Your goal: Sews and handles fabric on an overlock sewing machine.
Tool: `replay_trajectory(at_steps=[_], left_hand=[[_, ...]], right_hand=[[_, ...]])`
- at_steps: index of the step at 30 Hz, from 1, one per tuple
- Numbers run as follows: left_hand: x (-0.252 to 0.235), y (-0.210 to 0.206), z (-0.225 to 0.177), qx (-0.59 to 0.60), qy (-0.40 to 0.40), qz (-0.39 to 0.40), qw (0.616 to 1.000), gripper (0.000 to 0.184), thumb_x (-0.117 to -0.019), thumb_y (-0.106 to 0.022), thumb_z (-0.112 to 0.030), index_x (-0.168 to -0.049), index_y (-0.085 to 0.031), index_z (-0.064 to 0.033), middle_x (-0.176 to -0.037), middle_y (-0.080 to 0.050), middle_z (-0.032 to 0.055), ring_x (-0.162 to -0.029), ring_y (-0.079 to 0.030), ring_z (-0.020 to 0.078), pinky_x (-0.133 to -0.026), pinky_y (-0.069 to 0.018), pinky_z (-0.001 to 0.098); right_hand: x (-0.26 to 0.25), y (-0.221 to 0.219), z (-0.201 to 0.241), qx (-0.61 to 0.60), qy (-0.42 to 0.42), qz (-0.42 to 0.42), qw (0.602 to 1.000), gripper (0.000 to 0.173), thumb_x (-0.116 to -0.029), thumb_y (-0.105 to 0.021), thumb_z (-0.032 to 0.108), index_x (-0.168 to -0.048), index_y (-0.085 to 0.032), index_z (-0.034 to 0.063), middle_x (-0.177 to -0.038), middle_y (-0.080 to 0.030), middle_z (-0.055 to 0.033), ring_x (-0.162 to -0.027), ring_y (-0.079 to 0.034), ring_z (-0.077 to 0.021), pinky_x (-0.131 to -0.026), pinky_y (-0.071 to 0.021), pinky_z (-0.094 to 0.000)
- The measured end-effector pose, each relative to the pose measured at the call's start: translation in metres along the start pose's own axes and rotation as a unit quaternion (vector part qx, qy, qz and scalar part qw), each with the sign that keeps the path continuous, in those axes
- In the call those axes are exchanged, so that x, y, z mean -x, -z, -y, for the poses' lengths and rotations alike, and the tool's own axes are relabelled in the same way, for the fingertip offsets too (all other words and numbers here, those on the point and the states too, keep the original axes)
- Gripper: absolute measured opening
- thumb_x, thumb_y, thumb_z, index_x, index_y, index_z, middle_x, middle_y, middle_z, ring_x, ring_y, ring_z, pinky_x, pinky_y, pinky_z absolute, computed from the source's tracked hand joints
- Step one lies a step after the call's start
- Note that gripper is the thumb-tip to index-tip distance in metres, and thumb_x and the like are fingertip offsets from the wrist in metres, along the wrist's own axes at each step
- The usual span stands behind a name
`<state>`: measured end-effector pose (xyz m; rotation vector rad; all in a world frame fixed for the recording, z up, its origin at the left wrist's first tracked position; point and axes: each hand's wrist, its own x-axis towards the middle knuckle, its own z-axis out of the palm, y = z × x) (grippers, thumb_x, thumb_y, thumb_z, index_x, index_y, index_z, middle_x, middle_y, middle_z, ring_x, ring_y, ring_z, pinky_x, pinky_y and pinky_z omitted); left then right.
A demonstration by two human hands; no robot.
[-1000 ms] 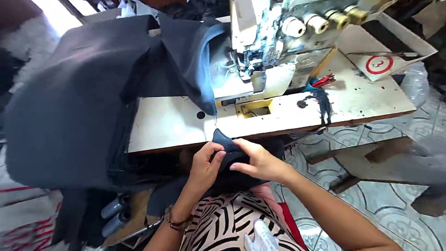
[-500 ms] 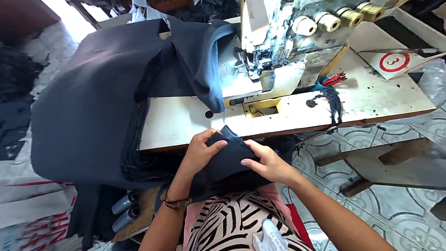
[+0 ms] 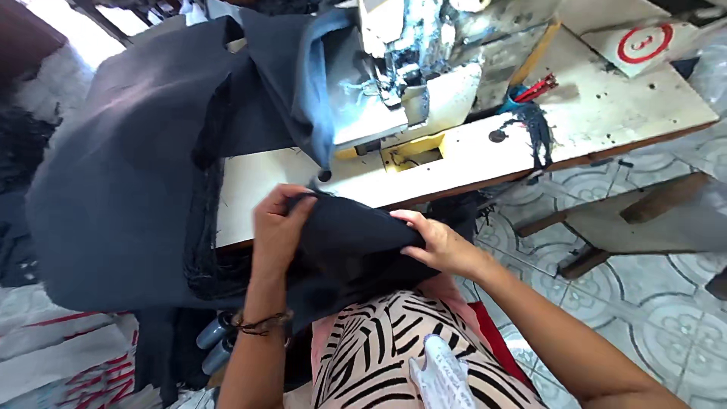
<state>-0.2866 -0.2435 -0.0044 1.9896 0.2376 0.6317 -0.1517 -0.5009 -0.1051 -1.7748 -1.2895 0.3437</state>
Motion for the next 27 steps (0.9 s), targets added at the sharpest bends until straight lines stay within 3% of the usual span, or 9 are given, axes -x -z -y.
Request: replay_trajectory(at_steps=[3,6,7,13,18,21,23,27], left_hand=[[-0.009,0.019,-0.005,-0.008,-0.007,-0.039,0.999,0.014,-0.099,-0.061,-0.007,-0.107,-0.064,-0.0184,-0.097,-0.069,-0.0183,-0.089,-0.066,-0.0045,-0.082,-0.0581,0.0199],[-0.016,0.031,0.001,-0.012,-0.018,-0.058,0.998,0.016,-0.0987,-0.064,-0.009,-0.106,-0.064,-0.0221,-0.096,-0.07,-0.0199,-0.088,-0.068,-0.0045,-0.082,-0.0586,0.0183],[-0.018,0.035,0.004,-0.019,-0.017,-0.063,0.998,0.016,-0.0987,-0.065,-0.009,-0.106,-0.064,-0.0227,-0.097,-0.07,-0.02,-0.088,-0.068,-0.0045,-0.082,-0.0584,0.0179],[-0.027,0.073,0.02,-0.047,0.032,-0.135,0.989,0.01,-0.1026,-0.06,-0.013,-0.109,-0.058,-0.0205,-0.097,-0.067,-0.0172,-0.09,-0.067,-0.0017,-0.085,-0.0583,0.0234],[-0.035,0.103,0.037,-0.044,0.074,-0.148,0.985,0.014,-0.1045,-0.058,-0.021,-0.117,-0.057,-0.0155,-0.104,-0.067,-0.0118,-0.097,-0.068,0.0028,-0.091,-0.058,0.0283],[-0.038,0.114,0.044,-0.048,0.077,-0.154,0.984,0.014,-0.1045,-0.058,-0.019,-0.117,-0.057,-0.0136,-0.102,-0.067,-0.0099,-0.093,-0.067,0.0034,-0.087,-0.0582,0.0274],[-0.038,0.111,0.042,-0.055,0.085,-0.17,0.98,0.01,-0.1049,-0.058,-0.02,-0.114,-0.057,-0.0166,-0.097,-0.066,-0.012,-0.083,-0.067,0.0008,-0.075,-0.0583,0.0221],[-0.036,0.113,0.049,-0.043,0.074,-0.168,0.982,0.007,-0.1049,-0.058,-0.018,-0.112,-0.056,-0.0171,-0.095,-0.066,-0.0118,-0.081,-0.067,0.0017,-0.074,-0.0585,0.0224]], right_hand=[[0.015,-0.006,-0.026,0.044,-0.025,-0.002,0.999,0.054,-0.0841,-0.076,0.004,-0.135,-0.058,0.0021,-0.11,-0.073,-0.0177,-0.098,-0.071,-0.0353,-0.09,-0.0531,-0.0595],[0.026,-0.013,-0.048,0.038,-0.016,-0.033,0.999,0.022,-0.0854,-0.073,0.003,-0.107,-0.071,-0.0007,-0.099,-0.073,-0.0163,-0.092,-0.072,-0.0311,-0.083,-0.0577,-0.0528],[0.029,-0.013,-0.051,0.037,-0.021,-0.032,0.999,0.017,-0.0866,-0.072,0.003,-0.103,-0.072,-0.0011,-0.097,-0.073,-0.0164,-0.091,-0.072,-0.0311,-0.083,-0.058,-0.0525],[0.047,0.013,-0.064,0.001,-0.075,-0.016,0.997,0.008,-0.0878,-0.072,0.005,-0.094,-0.073,-0.0004,-0.092,-0.073,-0.0145,-0.086,-0.071,-0.0275,-0.081,-0.0567,-0.051],[0.056,0.031,-0.049,-0.173,-0.148,-0.09,0.97,0.015,-0.084,-0.076,0.01,-0.095,-0.071,0.0014,-0.085,-0.069,-0.0027,-0.077,-0.062,-0.0027,-0.073,-0.052,-0.0225],[0.057,0.033,-0.04,-0.248,-0.155,-0.15,0.944,0.021,-0.0812,-0.078,0.0,-0.099,-0.066,-0.0002,-0.085,-0.068,-0.0014,-0.077,-0.064,-0.0015,-0.074,-0.0548,-0.0211],[0.057,0.033,-0.035,-0.278,-0.145,-0.19,0.93,0.019,-0.0811,-0.075,-0.004,-0.095,-0.063,0.0015,-0.084,-0.065,0.0018,-0.077,-0.061,-0.0007,-0.073,-0.0534,-0.0195],[0.059,0.032,-0.027,-0.255,-0.114,-0.239,0.93,0.008,-0.0879,-0.069,-0.001,-0.093,-0.065,0.0036,-0.086,-0.066,0.0049,-0.081,-0.061,0.0032,-0.077,-0.0521,-0.0164]])
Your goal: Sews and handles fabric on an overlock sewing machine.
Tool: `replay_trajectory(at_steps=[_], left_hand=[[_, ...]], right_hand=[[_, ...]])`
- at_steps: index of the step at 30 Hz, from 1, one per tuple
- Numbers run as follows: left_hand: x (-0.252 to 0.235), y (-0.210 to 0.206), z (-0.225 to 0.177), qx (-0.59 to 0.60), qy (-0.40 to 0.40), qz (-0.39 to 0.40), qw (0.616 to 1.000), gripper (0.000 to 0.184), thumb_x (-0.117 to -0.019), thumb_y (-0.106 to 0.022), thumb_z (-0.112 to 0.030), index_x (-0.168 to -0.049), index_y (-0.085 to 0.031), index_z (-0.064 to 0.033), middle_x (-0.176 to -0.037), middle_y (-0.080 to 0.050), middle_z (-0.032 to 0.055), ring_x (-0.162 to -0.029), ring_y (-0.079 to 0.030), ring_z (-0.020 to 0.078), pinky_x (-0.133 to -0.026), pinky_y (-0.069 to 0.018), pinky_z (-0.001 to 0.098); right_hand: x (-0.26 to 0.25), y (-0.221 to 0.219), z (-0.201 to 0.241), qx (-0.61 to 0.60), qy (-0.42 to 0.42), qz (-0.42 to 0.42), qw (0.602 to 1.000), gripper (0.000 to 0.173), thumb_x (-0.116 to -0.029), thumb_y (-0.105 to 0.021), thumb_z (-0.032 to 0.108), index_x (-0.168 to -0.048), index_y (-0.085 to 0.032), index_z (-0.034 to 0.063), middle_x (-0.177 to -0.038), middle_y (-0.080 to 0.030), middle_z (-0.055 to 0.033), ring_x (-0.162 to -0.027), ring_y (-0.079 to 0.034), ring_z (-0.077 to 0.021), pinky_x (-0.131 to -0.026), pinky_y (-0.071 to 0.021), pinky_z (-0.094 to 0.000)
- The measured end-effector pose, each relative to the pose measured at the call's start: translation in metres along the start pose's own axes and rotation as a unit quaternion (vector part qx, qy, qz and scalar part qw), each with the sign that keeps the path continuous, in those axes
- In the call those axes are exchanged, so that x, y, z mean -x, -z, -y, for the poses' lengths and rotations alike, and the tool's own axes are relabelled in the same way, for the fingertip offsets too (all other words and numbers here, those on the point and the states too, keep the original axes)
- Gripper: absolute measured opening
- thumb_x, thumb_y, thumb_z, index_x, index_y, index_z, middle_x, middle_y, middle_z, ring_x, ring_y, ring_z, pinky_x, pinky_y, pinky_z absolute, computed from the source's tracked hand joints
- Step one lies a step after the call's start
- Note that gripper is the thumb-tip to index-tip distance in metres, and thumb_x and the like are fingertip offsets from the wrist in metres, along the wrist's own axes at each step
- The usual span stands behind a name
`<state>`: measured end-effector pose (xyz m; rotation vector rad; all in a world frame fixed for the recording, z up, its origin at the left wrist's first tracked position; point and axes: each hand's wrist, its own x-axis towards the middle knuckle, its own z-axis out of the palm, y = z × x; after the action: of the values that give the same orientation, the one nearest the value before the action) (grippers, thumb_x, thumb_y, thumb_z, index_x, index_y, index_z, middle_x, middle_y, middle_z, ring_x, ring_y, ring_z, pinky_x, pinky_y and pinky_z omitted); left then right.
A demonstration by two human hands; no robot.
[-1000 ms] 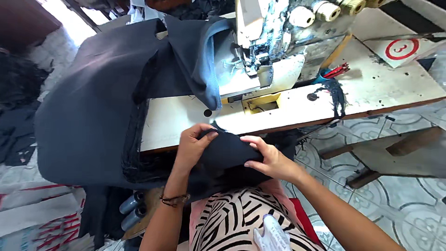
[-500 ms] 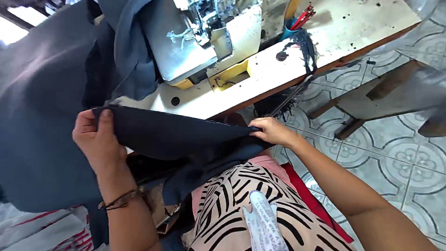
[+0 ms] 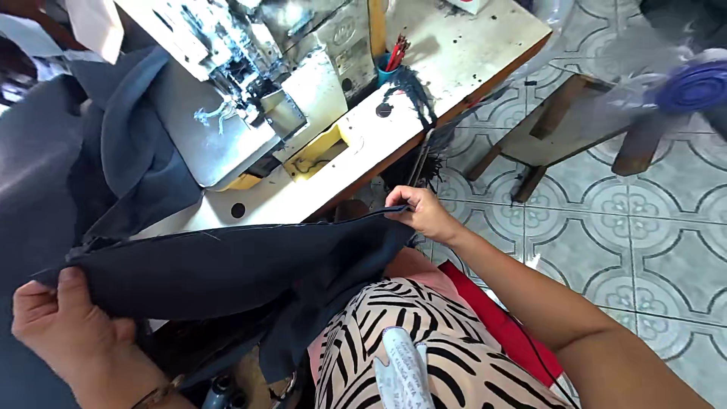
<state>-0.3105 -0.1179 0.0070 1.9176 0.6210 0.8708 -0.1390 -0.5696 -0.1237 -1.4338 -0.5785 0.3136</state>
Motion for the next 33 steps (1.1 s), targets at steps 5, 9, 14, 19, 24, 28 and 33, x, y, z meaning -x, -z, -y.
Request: replay_trajectory(at_steps=[5,9,14,19,24,28,33], left_hand=[[-0.001,0.0,0.0,0.009,0.001,-0.007,1.0,0.007,-0.105,-0.057,-0.016,-0.111,-0.057,-0.0149,-0.095,-0.066,-0.0105,-0.086,-0.068,0.0037,-0.082,-0.0594,0.0259],[0.001,-0.001,-0.004,-0.013,0.02,-0.021,0.999,0.006,-0.1045,-0.059,-0.02,-0.11,-0.057,-0.0194,-0.093,-0.066,-0.0139,-0.079,-0.066,-0.0012,-0.067,-0.0563,0.0184],[0.018,-0.02,-0.024,-0.046,0.006,0.006,0.999,0.025,-0.1001,-0.06,-0.012,-0.124,-0.052,-0.0101,-0.103,-0.062,-0.0115,-0.093,-0.063,-0.0031,-0.086,-0.0563,0.023],[0.038,-0.042,-0.035,-0.075,0.036,0.035,0.996,0.044,-0.0986,-0.066,-0.012,-0.136,-0.044,-0.0031,-0.107,-0.069,0.0082,-0.088,-0.068,0.0096,-0.08,-0.0584,0.0338],[0.047,-0.055,-0.034,-0.051,0.056,0.072,0.995,0.044,-0.0986,-0.067,-0.011,-0.135,-0.043,-0.0038,-0.098,-0.073,0.0077,-0.076,-0.068,0.0109,-0.07,-0.0576,0.0317],[0.048,-0.059,-0.03,-0.018,0.07,0.06,0.996,0.038,-0.0965,-0.07,-0.008,-0.126,-0.047,-0.0052,-0.09,-0.072,0.0035,-0.07,-0.066,0.0058,-0.066,-0.0559,0.0252],[0.047,-0.059,-0.026,-0.026,0.088,0.055,0.994,0.034,-0.0967,-0.071,-0.01,-0.123,-0.051,-0.0038,-0.086,-0.072,0.0042,-0.068,-0.065,0.007,-0.064,-0.0552,0.0267]], right_hand=[[0.006,0.0,0.007,0.01,-0.019,-0.019,1.0,0.004,-0.0922,-0.069,0.003,-0.096,-0.068,0.003,-0.082,-0.069,0.0012,-0.073,-0.065,0.0005,-0.07,-0.0554,-0.0175],[0.005,0.004,0.008,-0.016,-0.054,0.02,0.998,0.004,-0.0941,-0.067,0.006,-0.097,-0.068,0.0034,-0.079,-0.07,-0.0001,-0.069,-0.066,-0.0031,-0.064,-0.0564,-0.0207],[0.011,0.032,0.006,0.045,-0.105,0.156,0.981,0.012,-0.0927,-0.067,0.016,-0.098,-0.072,0.0062,-0.086,-0.071,0.0039,-0.079,-0.066,-0.0002,-0.076,-0.0575,-0.0235],[0.015,0.063,-0.01,0.191,-0.109,0.181,0.959,0.026,-0.0879,-0.066,0.025,-0.1,-0.072,0.0033,-0.087,-0.071,0.0027,-0.078,-0.063,0.0034,-0.075,-0.0544,-0.021],[0.019,0.079,-0.007,0.211,-0.153,0.24,0.935,0.018,-0.0886,-0.065,0.007,-0.102,-0.069,-0.0056,-0.089,-0.07,-0.0052,-0.08,-0.063,-0.0009,-0.077,-0.0543,-0.0247],[0.022,0.075,-0.001,0.209,-0.189,0.255,0.925,0.019,-0.09,-0.065,0.005,-0.105,-0.071,-0.0049,-0.092,-0.073,-0.0049,-0.083,-0.066,-0.0006,-0.08,-0.0555,-0.0244],[0.024,0.072,0.003,0.198,-0.201,0.275,0.919,0.021,-0.0909,-0.064,0.004,-0.108,-0.072,-0.0054,-0.094,-0.074,-0.0059,-0.085,-0.068,-0.0008,-0.084,-0.0564,-0.0246]])
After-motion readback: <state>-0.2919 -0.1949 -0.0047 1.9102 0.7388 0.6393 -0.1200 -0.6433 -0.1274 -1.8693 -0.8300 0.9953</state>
